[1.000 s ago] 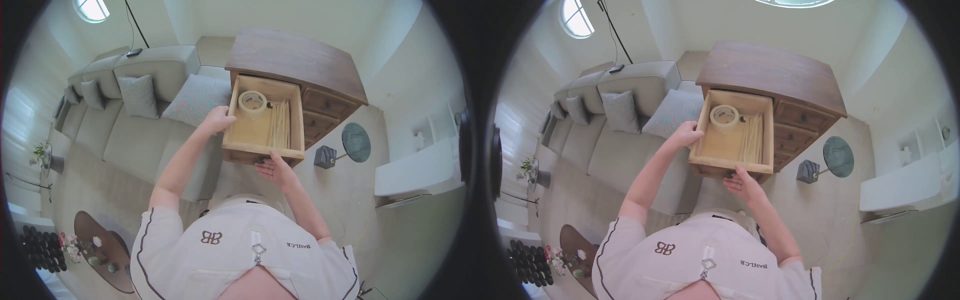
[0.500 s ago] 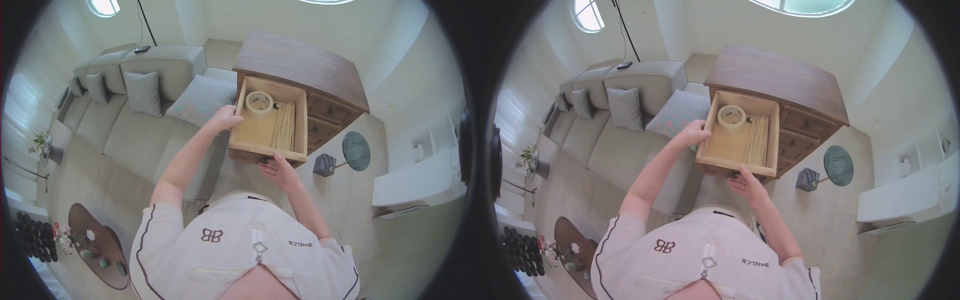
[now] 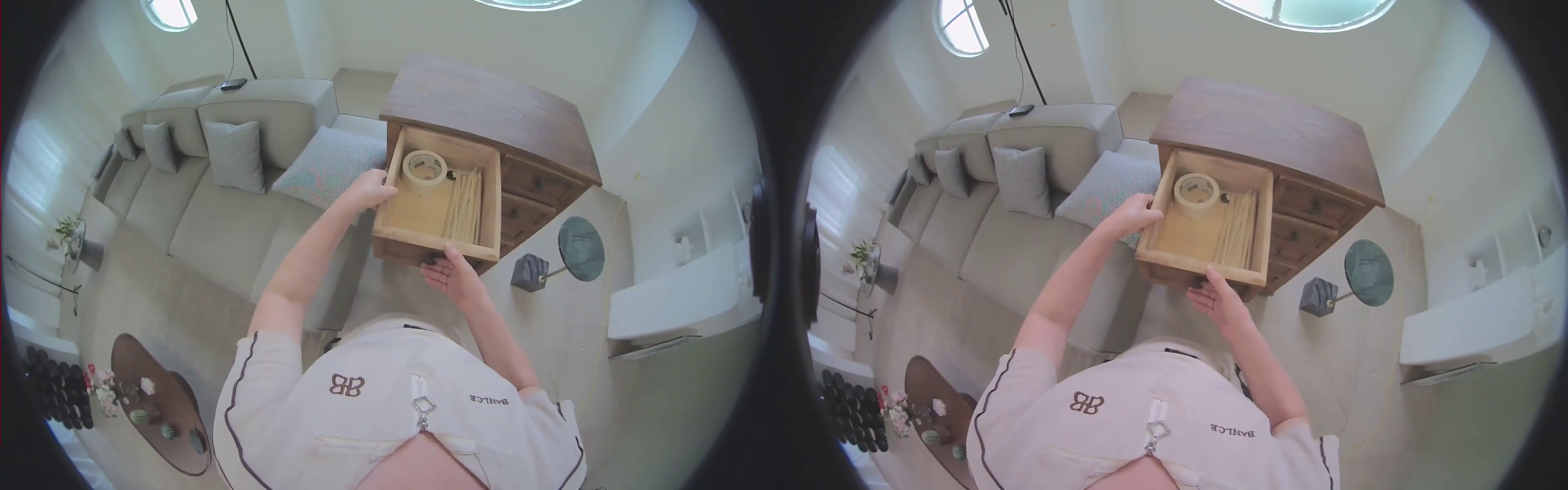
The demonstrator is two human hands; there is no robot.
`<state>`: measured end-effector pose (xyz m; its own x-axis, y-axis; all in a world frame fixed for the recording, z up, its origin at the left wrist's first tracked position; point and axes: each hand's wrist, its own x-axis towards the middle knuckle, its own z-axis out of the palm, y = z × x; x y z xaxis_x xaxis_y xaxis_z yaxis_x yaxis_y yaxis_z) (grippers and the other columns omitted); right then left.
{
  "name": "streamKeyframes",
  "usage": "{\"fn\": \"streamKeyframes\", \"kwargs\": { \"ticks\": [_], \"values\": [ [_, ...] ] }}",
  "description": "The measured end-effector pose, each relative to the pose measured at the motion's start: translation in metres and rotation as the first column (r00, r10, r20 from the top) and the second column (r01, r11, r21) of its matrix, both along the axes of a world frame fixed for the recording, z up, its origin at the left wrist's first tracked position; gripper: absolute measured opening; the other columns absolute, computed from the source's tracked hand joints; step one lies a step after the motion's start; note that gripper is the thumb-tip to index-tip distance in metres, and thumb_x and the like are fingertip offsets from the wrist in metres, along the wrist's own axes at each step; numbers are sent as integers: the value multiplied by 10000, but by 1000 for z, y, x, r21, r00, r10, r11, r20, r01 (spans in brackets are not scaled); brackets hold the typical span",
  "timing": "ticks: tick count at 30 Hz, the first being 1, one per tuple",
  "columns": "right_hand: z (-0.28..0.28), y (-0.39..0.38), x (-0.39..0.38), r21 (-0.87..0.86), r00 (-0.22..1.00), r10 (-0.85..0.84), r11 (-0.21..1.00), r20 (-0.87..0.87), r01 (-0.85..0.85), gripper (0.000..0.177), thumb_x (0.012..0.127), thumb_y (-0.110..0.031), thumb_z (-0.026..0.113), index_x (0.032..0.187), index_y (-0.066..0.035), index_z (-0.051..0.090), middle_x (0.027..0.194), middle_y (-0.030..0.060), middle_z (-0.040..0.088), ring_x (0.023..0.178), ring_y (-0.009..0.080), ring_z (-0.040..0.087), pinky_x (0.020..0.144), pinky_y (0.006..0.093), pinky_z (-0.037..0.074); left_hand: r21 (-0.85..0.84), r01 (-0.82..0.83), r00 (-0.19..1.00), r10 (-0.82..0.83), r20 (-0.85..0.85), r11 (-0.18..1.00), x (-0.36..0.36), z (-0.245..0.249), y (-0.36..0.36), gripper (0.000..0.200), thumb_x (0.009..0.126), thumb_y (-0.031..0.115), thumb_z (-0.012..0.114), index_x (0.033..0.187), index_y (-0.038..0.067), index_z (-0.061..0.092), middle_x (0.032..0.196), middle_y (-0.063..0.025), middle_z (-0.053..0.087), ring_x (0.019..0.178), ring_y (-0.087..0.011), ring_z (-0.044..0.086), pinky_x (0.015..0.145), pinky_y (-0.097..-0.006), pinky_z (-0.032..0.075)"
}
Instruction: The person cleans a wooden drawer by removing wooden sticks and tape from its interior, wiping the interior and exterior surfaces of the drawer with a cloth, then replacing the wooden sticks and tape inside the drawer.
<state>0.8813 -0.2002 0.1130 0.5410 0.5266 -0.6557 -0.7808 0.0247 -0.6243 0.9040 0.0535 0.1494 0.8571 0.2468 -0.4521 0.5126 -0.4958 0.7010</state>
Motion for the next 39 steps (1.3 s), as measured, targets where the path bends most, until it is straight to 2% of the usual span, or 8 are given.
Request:
{"fn": "streamKeyframes", "kwargs": {
  "ticks": [9,21,24,25,30,33,36,39],
  "values": [
    [-10,18,38,-34,999,-32,999,20,32,878,699,-525,641,1223,101,317,1159,229,461,1027,303,560,862,369,469,-1,-26,1000,26,-15,1000,40,-22,22,138,695,174,468,751,61,413,756,-68,432,664,-201,498,502,-289,463],
    [-18,40,64,1,997,-67,998,25,67,939,674,-498,674,1280,90,264,1289,223,334,1071,312,529,901,372,444,95,-126,987,115,115,987,67,-40,27,105,669,206,441,674,110,399,661,-30,428,597,-158,392,509,-301,276],
    [-9,48,80,-25,993,-112,993,36,113,895,677,-487,681,1250,87,301,1241,218,375,1056,318,537,908,369,448,50,-147,982,140,129,988,79,-47,34,380,720,298,460,989,37,522,971,-107,553,874,-243,509,703,-354,388],
    [-10,51,84,-20,993,-107,994,43,108,899,675,-497,681,1243,92,307,1233,215,386,1052,315,540,906,369,450,-100,-194,964,208,166,976,78,-52,37,450,752,350,480,1049,15,522,1037,-119,555,939,-245,516,765,-352,398],
    [-17,53,90,42,993,-5,999,116,0,911,686,-490,691,1289,55,279,1263,226,346,1096,314,502,948,379,421,-556,-380,814,553,179,739,47,-62,29,444,883,349,434,1167,17,514,1178,-114,534,1065,-247,501,877,-351,424],
    [-33,55,94,47,986,25,998,166,-33,563,731,-304,699,1134,12,467,1105,159,516,1046,279,540,952,360,423,-610,-510,687,714,135,606,34,-99,25,164,834,258,441,793,105,481,784,-23,456,725,-155,415,623,-289,343],
    [-39,65,100,-11,981,-10,1000,194,13,420,743,-196,694,1052,33,523,1016,157,590,986,262,582,908,344,458,-641,-604,629,777,-19,473,25,-102,16,137,817,187,416,695,130,395,660,-2,366,611,-131,355,627,-263,372],
    [-36,78,106,-106,970,-114,985,217,139,395,731,-162,709,1014,37,519,951,139,606,894,234,618,833,317,506,-661,-678,540,829,-148,323,23,-81,5,276,871,148,427,1116,20,412,1070,-81,478,909,-203,511,781,-290,451]
  ]
}}
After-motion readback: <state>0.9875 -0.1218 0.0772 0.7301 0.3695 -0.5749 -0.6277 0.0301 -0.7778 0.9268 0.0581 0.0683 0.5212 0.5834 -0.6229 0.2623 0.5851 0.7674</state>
